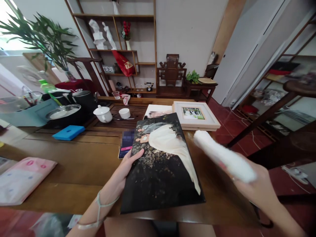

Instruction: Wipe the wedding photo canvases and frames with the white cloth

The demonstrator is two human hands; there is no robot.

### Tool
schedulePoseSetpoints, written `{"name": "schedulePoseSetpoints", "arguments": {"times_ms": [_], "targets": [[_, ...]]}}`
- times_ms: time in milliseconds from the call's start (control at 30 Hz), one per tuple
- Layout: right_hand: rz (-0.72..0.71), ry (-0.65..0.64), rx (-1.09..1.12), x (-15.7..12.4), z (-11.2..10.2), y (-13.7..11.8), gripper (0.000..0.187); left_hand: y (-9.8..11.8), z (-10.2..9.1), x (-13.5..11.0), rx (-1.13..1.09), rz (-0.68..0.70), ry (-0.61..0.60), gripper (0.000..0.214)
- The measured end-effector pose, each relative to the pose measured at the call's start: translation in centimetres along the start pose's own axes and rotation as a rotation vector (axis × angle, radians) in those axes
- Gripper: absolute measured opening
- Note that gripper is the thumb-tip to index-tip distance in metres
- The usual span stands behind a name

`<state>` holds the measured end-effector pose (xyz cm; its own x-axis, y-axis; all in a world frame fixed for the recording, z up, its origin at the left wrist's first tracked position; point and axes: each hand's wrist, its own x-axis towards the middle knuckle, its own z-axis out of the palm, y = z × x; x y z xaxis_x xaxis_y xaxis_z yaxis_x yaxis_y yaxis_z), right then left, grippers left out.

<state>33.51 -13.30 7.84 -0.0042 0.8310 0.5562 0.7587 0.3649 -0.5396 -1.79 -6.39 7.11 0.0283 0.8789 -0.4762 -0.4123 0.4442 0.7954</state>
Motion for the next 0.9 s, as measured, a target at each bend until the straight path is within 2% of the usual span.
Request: {"name": "schedulePoseSetpoints", "arguments": {"times_ms": [67, 100, 133, 233, 333, 400, 433, 500, 567, 633, 700, 767, 833, 900], "targets": [[-0.249, -0.149, -0.191, -1.3, 1.0, 1.1, 0.065, 0.3, -1.0, -0.5, -0.005, -0.013, 0.022, 0.053], [-0.319, -0.228, -0.266, -1.9, 1.6, 1.7, 0.074, 0.5, -1.4, -0.8, -0.001, -0.015, 0.030, 0.053], [-0.352, -0.297, -0.322, -2.4, 2.3, 2.1, 0.078, 0.6, -1.7, -1.2, 0.011, -0.018, 0.034, 0.054], [-0.360, -0.533, -0.370, -2.3, 3.1, 3.0, 0.074, 0.8, -2.6, -2.2, 0.064, -0.037, 0.034, 0.056], [-0.350, -0.657, -0.290, 1.2, 2.7, 2.4, 0.068, 0.8, -3.4, -3.1, 0.088, -0.065, 0.041, 0.059], [-0.293, -0.611, -0.253, 5.5, 3.5, 1.4, 0.052, 0.7, -3.8, -3.5, 0.084, -0.078, 0.046, 0.060], [-0.296, -0.577, -0.244, 7.8, 4.6, 0.8, 0.048, 0.6, -3.9, -3.6, 0.081, -0.080, 0.047, 0.060], [-0.379, -0.549, -0.294, 12.6, 8.1, -0.4, 0.046, 0.3, -4.1, -3.7, 0.076, -0.078, 0.048, 0.060], [-0.415, -0.567, -0.327, 16.6, 12.7, -1.2, 0.050, -0.1, -4.2, -3.8, 0.075, -0.074, 0.057, 0.061], [-0.433, -0.604, -0.372, 19.5, 17.4, -1.5, 0.064, -0.4, -4.3, -3.7, 0.072, -0.075, 0.072, 0.061], [-0.428, -0.639, -0.429, 21.3, 21.3, -1.4, 0.079, -0.8, -4.6, -3.7, 0.071, -0.078, 0.087, 0.061], [-0.407, -0.670, -0.487, 22.1, 23.9, -1.0, 0.088, -1.0, -4.8, -3.6, 0.071, -0.081, 0.096, 0.059], [-0.379, -0.690, -0.539, 22.4, 25.3, -0.6, 0.086, -1.1, -5.0, -3.5, 0.070, -0.086, 0.099, 0.057], [-0.359, -0.691, -0.583, 22.4, 26.0, -0.3, 0.071, -1.2, -5.1, -3.3, 0.068, -0.092, 0.098, 0.057]]}}
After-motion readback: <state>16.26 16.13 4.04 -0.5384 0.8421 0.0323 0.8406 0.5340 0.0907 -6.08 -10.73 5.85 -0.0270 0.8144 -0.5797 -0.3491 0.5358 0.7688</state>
